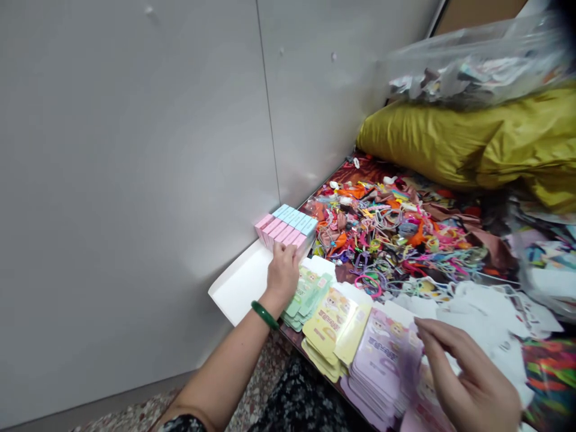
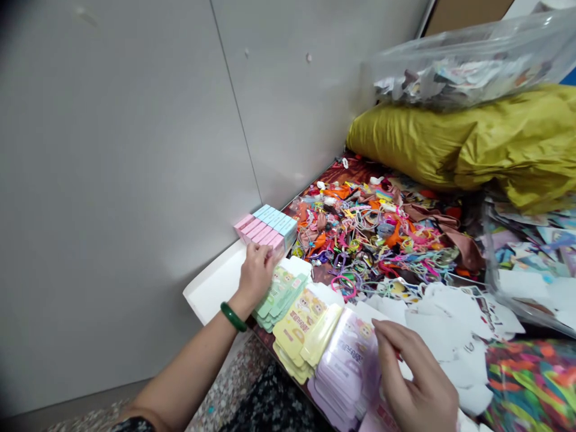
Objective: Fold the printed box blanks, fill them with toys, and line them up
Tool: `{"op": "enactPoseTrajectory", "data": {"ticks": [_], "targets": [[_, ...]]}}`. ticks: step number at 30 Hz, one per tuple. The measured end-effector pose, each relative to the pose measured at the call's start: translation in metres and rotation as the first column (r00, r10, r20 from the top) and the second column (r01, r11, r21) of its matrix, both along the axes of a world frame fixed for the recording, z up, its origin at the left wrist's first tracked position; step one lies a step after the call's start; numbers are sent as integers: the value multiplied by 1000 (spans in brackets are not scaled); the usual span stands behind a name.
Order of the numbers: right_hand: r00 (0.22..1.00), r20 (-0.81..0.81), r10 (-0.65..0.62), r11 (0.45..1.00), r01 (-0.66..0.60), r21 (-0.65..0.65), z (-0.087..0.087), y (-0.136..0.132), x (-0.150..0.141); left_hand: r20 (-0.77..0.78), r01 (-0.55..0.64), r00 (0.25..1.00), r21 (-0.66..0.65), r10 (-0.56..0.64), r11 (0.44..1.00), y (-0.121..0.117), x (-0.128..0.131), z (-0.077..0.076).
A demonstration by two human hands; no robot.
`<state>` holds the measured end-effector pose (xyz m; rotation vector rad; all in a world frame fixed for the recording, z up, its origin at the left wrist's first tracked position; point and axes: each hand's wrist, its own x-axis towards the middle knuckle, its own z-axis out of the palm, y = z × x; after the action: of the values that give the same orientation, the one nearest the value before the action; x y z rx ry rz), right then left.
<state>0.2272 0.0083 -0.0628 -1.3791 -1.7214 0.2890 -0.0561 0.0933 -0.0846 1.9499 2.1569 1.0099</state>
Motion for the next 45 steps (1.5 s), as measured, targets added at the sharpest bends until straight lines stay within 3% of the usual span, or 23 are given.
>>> {"op": "enactPoseTrajectory", "data": {"ticks": [3,6,8,11,14,23,31,38,41,45], "targets": [[999,45,2,1000,-1,-18,-2,3,6,-4,25,1000,-45,-25,999,-9,2,5],[986,83,-143,976,155,-153,-1,5,18,-46,51,998,-51,-54,997,-23,4,8],[961,133,-241,904,272,-329,0,6,28,-109,111,987,-100,-122,989,-31,6,8],[951,213,-222,743,307,-594,-2,6,37,-191,175,956,-230,-221,957,-39,11,3],[960,225,-165,667,276,-691,-6,3,33,-274,121,939,-307,-209,944,-42,17,-4],[964,195,-180,641,265,-720,-10,0,14,-312,138,910,-390,-272,910,-46,29,-4],[959,191,-208,655,281,-701,-10,-3,10,-224,228,905,-462,-362,857,-53,41,-19],[940,184,-287,656,332,-678,-9,-4,4,-213,246,910,-416,-357,875,-53,40,-29],[938,93,-335,631,297,-716,-15,-5,3,-219,251,908,-395,-357,884,-53,40,-29],[870,-179,-460,550,121,-826,-19,-8,4,-220,305,882,-409,-417,860,-49,39,-25]]}}
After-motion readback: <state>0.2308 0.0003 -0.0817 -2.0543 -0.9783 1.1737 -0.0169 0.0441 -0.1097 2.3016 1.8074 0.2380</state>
